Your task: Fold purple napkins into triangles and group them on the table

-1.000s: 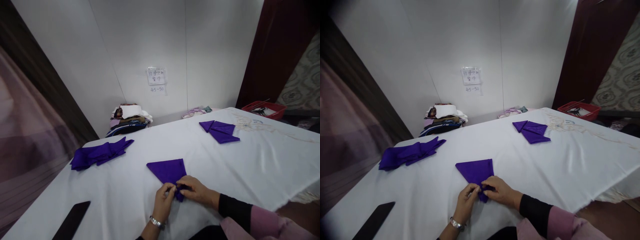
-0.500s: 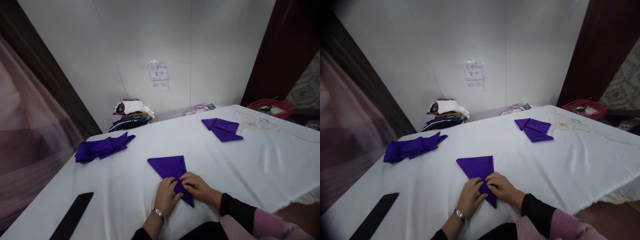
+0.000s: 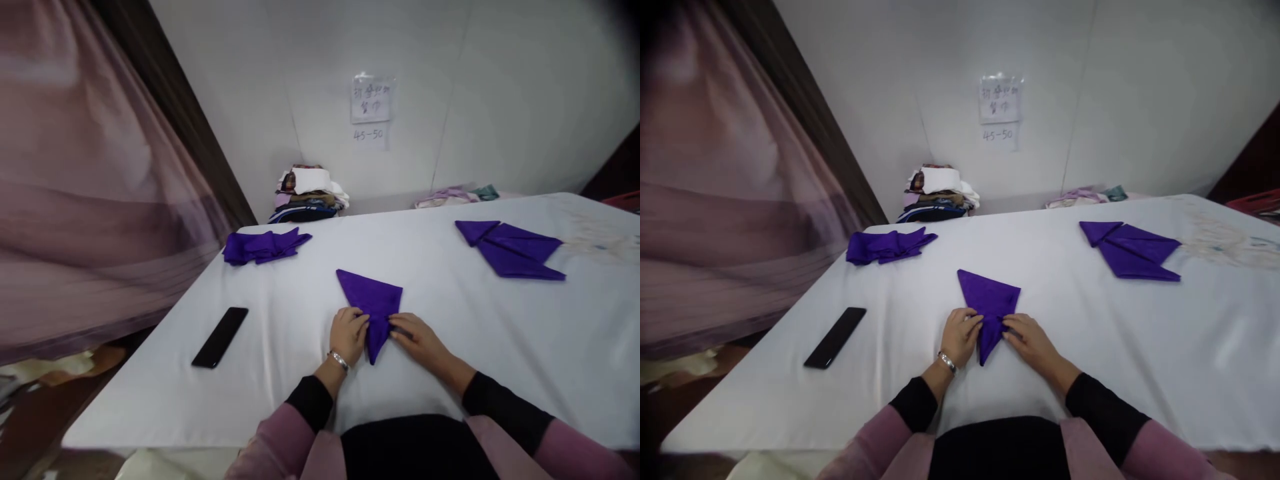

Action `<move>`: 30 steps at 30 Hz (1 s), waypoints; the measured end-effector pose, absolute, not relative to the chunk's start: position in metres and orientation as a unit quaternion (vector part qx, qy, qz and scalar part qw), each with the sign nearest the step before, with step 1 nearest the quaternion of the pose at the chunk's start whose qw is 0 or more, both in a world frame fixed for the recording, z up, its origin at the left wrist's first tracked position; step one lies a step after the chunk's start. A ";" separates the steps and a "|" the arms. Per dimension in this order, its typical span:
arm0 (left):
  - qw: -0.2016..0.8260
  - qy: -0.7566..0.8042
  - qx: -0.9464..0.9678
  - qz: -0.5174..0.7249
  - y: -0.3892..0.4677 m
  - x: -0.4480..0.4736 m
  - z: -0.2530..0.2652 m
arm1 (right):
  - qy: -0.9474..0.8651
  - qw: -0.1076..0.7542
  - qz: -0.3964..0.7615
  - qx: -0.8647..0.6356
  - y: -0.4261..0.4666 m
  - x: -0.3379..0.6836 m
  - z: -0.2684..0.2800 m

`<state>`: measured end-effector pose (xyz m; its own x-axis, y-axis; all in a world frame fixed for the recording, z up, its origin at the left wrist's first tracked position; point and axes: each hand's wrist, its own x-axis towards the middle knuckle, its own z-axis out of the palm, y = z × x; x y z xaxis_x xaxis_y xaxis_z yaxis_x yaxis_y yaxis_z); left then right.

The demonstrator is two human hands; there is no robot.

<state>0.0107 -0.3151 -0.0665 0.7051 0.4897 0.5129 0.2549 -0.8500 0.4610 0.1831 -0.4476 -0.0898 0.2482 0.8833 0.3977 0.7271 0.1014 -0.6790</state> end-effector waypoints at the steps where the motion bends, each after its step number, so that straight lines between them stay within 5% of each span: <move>1: 0.190 0.203 0.908 0.314 -0.316 0.010 -0.067 | -0.604 0.433 0.091 -0.663 -0.446 0.187 -0.089; 14: 0.239 0.219 0.904 0.279 -0.329 0.016 -0.056 | -0.572 0.274 -0.024 -0.773 -0.412 0.245 -0.090; 23: 0.136 0.319 0.931 0.118 -0.344 0.071 -0.047 | -0.565 0.349 -0.002 -0.747 -0.412 0.250 -0.101; 30: 0.183 0.331 0.913 0.153 -0.339 0.069 -0.060 | -0.535 0.391 0.049 -0.747 -0.411 0.249 -0.098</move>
<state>0.0692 -0.3394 -0.0604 0.7343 0.6601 0.1581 0.5482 -0.7141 0.4354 0.2490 -0.4113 -0.0982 0.4220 0.8384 0.3449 0.7614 -0.1212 -0.6369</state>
